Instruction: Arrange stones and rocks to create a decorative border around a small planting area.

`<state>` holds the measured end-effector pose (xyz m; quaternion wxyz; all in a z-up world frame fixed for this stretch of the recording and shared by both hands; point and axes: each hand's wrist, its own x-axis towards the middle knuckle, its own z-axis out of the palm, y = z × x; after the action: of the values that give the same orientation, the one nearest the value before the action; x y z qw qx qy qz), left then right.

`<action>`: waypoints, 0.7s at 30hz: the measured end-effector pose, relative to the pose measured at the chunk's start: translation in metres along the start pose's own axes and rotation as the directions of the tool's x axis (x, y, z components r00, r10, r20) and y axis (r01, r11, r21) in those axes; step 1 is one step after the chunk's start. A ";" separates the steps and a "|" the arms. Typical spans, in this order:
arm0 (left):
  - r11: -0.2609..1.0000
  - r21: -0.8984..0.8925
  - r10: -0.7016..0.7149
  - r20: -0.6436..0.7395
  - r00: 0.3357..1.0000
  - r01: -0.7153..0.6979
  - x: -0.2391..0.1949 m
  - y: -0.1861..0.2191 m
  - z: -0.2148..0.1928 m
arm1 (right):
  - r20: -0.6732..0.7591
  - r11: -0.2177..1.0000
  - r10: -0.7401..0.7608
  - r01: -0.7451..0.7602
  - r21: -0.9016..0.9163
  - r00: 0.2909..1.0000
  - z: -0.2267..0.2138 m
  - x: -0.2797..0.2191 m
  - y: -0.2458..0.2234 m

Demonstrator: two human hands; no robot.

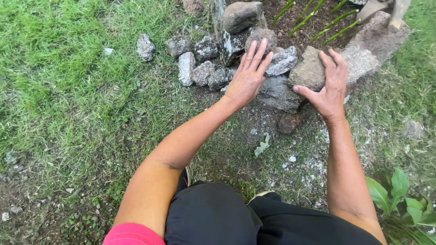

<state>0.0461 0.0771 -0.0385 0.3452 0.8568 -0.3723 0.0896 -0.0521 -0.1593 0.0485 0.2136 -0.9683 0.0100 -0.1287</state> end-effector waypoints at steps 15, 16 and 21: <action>0.991 -0.118 -0.067 -0.069 0.995 0.059 -0.040 -0.068 -0.046 | 0.018 1.000 0.003 -0.003 0.026 1.000 -0.002 0.000 -0.001; 0.991 -0.118 -0.070 -0.070 0.995 0.061 -0.045 -0.073 -0.048 | 0.020 1.000 0.001 -0.002 0.027 1.000 -0.002 0.000 -0.001; 0.978 -0.097 -0.191 -0.066 0.979 0.184 -0.068 -0.100 -0.042 | 0.014 1.000 0.024 -0.024 0.018 1.000 -0.002 0.000 -0.006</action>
<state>0.0727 0.1923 -0.0875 0.4040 0.8678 -0.2804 0.0716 -0.0529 -0.1549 0.0531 0.2239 -0.9671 0.0192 -0.1196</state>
